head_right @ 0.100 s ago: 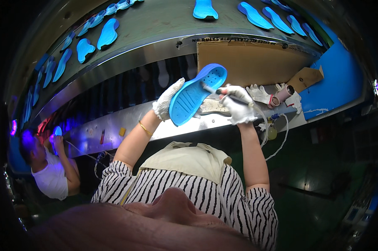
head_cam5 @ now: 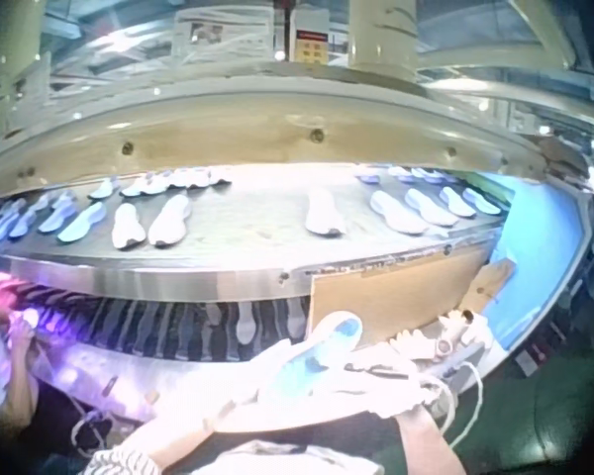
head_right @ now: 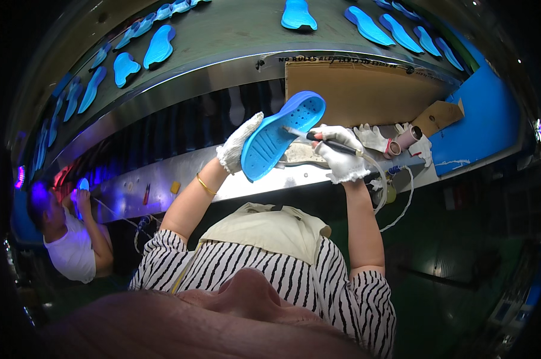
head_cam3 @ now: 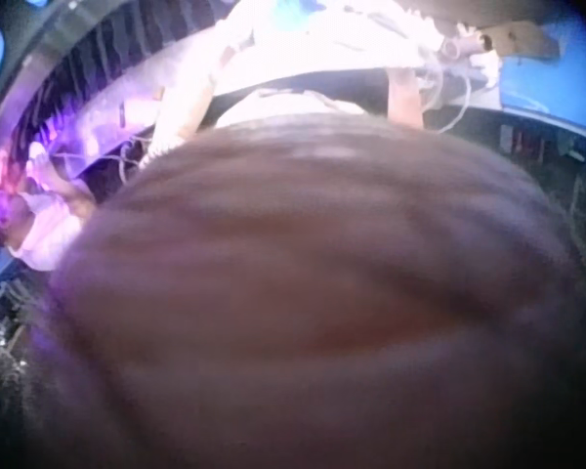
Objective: The person applies a liquid substance to blue shoe soles using a handheld applicator tool, then places each finished sole onto a moving conveyor belt above the workbench.
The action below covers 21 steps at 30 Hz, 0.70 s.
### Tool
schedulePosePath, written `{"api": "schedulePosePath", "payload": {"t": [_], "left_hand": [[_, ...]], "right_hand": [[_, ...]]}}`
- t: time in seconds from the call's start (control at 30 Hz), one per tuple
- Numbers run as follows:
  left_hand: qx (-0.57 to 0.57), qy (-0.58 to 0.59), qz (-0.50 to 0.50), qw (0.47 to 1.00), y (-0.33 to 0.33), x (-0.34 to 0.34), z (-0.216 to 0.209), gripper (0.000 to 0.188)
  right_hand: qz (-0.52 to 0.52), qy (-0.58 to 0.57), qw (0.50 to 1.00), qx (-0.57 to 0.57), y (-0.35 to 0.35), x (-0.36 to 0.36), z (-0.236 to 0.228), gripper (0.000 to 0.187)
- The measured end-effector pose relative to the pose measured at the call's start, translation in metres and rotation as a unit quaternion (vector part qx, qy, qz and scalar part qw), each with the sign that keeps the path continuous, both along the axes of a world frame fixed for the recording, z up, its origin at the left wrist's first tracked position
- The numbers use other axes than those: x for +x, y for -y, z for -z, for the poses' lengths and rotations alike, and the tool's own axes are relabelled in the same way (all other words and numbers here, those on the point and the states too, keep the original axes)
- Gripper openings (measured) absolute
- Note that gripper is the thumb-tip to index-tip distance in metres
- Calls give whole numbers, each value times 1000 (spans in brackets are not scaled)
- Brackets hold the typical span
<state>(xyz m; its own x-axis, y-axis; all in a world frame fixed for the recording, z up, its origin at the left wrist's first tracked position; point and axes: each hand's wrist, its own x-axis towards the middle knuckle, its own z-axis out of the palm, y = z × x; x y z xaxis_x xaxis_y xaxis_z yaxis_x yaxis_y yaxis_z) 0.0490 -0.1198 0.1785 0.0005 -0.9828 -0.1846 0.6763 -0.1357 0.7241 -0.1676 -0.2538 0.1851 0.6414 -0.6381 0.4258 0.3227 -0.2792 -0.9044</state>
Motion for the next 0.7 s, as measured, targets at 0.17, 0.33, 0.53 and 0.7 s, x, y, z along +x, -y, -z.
{"api": "schedulePosePath", "payload": {"t": [0.17, 0.33, 0.53, 0.7], "left_hand": [[-52, -10, -45, 998, 3, 3, -4, 63], [-77, 89, -73, 990, 1, 6, -22, 59], [-199, -60, 69, 976, 17, 50, -82, 79], [-165, -193, -164, 953, 96, 127, -109, 82]], "right_hand": [[36, -23, 941, -337, -13, 4, -33, 23], [13, -56, 941, -334, -28, -15, -39, 24], [78, 60, 978, -183, -22, -34, -26, 28], [64, 72, 984, -151, -27, -25, -13, 25]]}}
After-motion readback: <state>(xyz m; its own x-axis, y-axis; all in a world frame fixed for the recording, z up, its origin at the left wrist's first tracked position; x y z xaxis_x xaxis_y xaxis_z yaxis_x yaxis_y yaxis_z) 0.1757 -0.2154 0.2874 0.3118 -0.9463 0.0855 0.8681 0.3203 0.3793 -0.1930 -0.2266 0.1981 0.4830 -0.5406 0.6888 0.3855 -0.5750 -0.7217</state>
